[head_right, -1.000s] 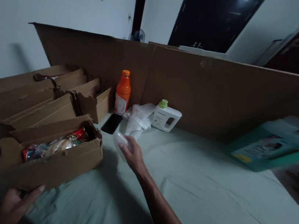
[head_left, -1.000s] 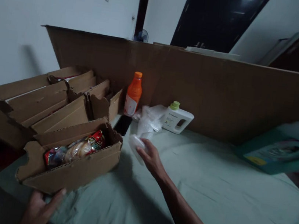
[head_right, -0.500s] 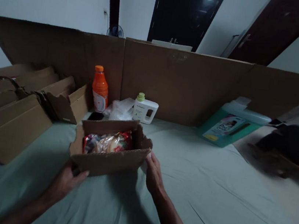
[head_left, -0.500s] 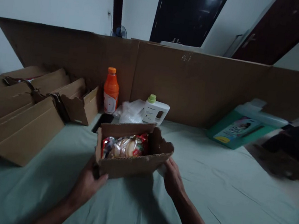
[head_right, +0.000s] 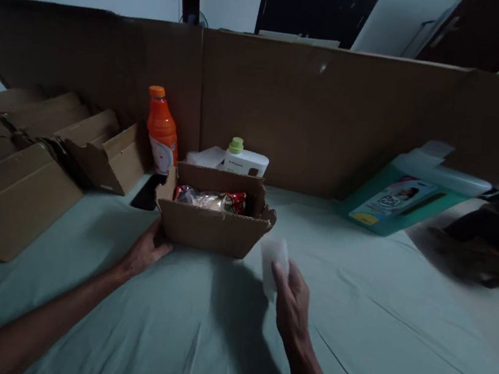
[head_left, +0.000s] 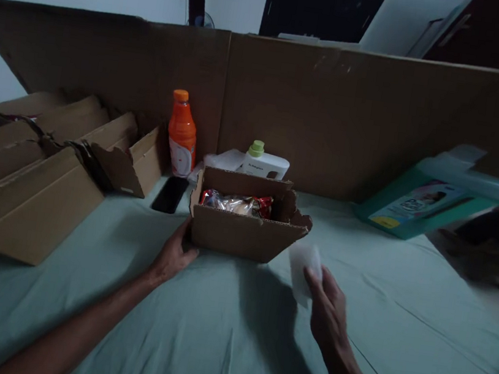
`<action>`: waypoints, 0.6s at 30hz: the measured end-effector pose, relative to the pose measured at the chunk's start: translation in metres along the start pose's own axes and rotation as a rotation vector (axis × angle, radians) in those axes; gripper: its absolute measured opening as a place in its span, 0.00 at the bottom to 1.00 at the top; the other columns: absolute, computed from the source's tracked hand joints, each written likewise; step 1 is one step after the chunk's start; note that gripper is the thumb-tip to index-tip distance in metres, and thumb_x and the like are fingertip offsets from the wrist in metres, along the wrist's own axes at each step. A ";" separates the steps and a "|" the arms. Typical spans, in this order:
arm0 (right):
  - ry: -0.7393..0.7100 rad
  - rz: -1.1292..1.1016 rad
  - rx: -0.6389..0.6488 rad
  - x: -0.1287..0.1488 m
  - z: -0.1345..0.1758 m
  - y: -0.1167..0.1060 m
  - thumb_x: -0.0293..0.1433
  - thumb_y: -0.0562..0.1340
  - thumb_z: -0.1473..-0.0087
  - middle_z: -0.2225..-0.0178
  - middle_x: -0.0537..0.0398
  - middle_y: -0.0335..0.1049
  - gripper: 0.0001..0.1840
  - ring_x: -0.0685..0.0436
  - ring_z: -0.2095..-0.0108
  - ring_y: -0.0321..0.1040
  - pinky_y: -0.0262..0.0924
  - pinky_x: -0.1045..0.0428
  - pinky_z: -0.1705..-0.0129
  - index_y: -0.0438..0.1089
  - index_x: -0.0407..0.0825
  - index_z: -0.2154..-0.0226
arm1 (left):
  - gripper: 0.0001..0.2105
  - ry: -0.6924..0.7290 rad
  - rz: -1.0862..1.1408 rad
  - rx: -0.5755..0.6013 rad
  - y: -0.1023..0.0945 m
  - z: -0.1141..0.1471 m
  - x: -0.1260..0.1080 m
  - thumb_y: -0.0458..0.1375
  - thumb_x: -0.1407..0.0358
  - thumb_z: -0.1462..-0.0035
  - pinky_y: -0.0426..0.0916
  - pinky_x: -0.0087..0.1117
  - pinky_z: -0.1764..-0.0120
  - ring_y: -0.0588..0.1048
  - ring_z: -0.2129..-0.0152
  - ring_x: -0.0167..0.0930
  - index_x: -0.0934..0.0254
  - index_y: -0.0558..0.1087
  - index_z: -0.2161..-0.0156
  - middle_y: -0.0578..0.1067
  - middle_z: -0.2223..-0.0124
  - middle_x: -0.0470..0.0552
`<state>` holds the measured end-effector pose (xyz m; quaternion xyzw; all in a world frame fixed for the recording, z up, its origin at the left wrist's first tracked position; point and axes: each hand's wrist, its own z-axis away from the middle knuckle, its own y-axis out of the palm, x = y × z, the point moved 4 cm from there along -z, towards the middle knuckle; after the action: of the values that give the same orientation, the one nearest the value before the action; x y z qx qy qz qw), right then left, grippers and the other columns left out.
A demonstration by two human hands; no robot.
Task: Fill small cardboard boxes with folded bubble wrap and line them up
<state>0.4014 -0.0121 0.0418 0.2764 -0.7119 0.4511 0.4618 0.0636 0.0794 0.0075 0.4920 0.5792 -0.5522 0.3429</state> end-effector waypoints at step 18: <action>-0.552 0.469 0.384 0.019 0.031 0.075 0.47 0.56 0.38 0.44 0.46 0.72 0.23 0.34 0.45 0.69 0.65 0.38 0.47 0.72 0.54 0.47 | 0.27 -0.041 -0.466 -0.241 -0.072 -0.036 0.011 0.56 0.71 0.45 0.57 0.45 0.37 0.64 0.39 0.41 0.66 0.63 0.39 0.68 0.38 0.61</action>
<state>0.3202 -0.0061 0.0247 0.2985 -0.7555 0.5779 0.0783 -0.0024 0.1236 0.0247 0.2895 0.7315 -0.5531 0.2743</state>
